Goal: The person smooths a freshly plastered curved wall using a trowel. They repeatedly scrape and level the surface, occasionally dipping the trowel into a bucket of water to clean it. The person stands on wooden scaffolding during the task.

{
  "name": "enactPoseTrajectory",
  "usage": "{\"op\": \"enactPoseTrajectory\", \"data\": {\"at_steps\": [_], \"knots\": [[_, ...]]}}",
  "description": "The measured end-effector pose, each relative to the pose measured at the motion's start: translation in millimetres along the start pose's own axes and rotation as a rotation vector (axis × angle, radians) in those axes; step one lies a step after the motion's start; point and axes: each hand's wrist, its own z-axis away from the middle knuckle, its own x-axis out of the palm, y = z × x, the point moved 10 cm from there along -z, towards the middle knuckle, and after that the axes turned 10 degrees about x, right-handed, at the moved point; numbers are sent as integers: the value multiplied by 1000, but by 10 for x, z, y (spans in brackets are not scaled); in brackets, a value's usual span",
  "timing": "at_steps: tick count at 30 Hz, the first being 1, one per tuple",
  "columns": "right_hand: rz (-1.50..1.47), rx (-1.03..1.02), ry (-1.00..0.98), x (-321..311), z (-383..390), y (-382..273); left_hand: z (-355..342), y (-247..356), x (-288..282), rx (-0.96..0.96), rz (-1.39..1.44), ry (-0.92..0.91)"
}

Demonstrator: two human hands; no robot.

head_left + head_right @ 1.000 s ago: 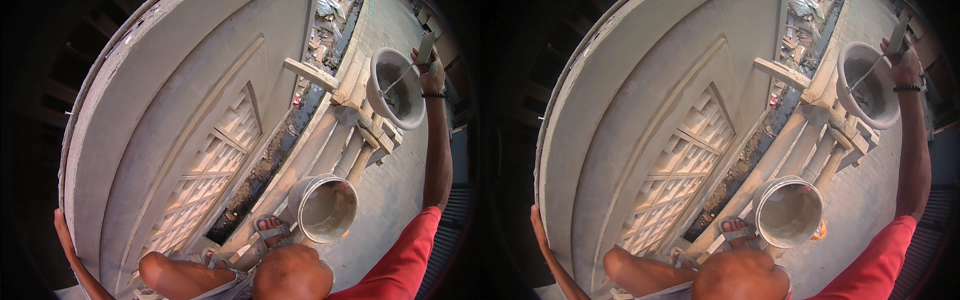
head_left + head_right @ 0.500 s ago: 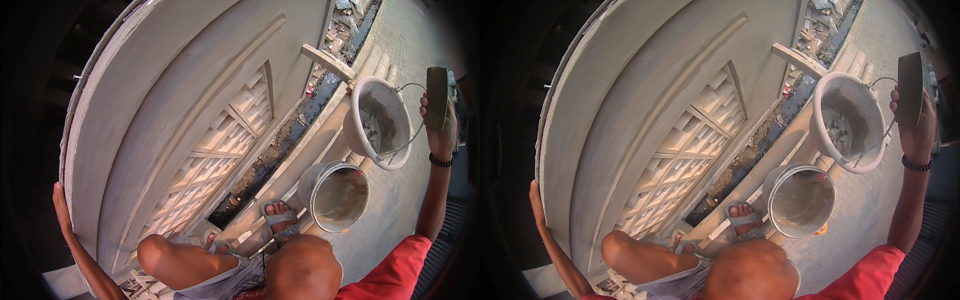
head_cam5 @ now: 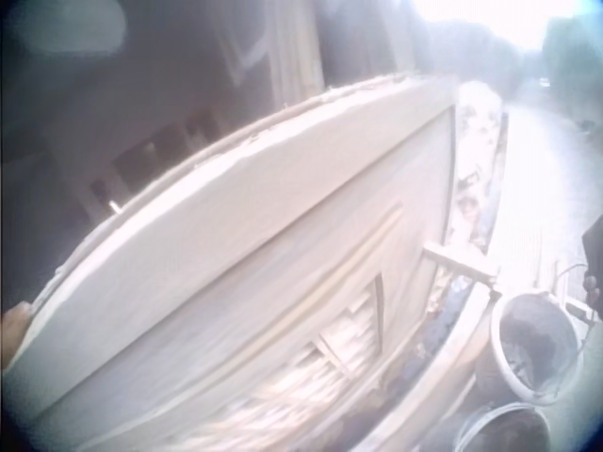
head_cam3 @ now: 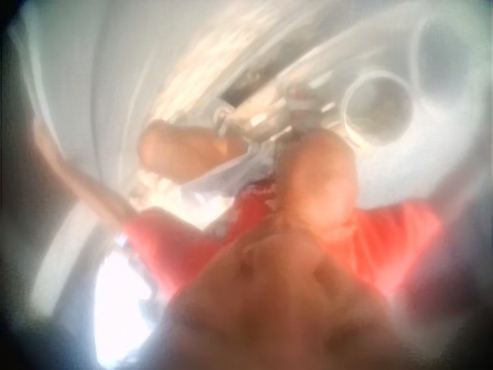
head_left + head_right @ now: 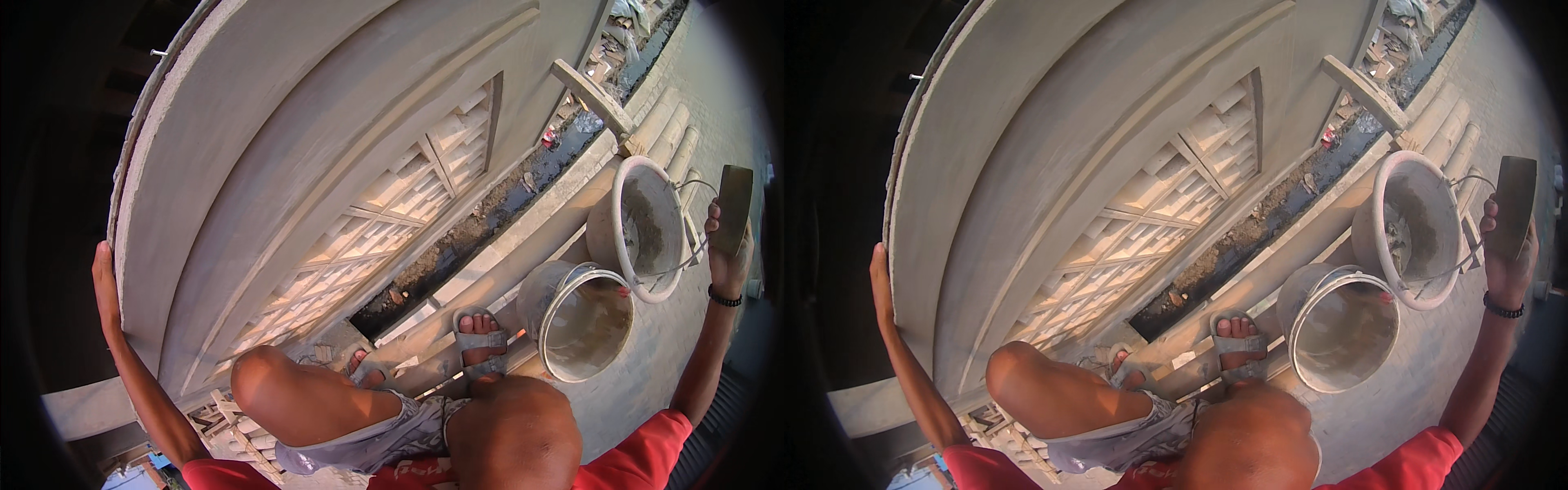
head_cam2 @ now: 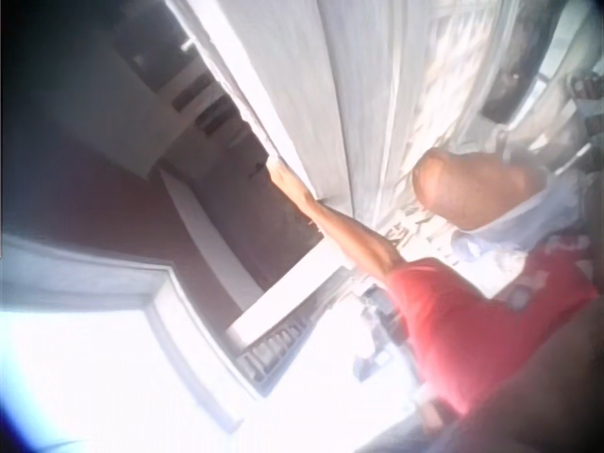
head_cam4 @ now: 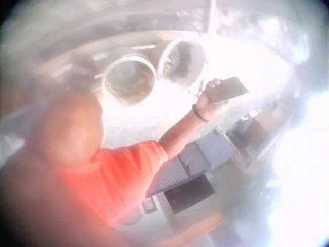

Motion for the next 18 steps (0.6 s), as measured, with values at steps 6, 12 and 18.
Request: {"op": "enactPoseTrajectory", "data": {"at_steps": [6, 12, 18], "knots": [[-157, -55, -64, -46, -125, 86, -10, -90, -40, -1, 4, 10], [-49, -44, -26, -45, 120, 180, 23, -27, -76, -41, -30, 2], [18, 56, 115, -954, 540, 278, 40, -22, -9, -69, 31, -36]]}}
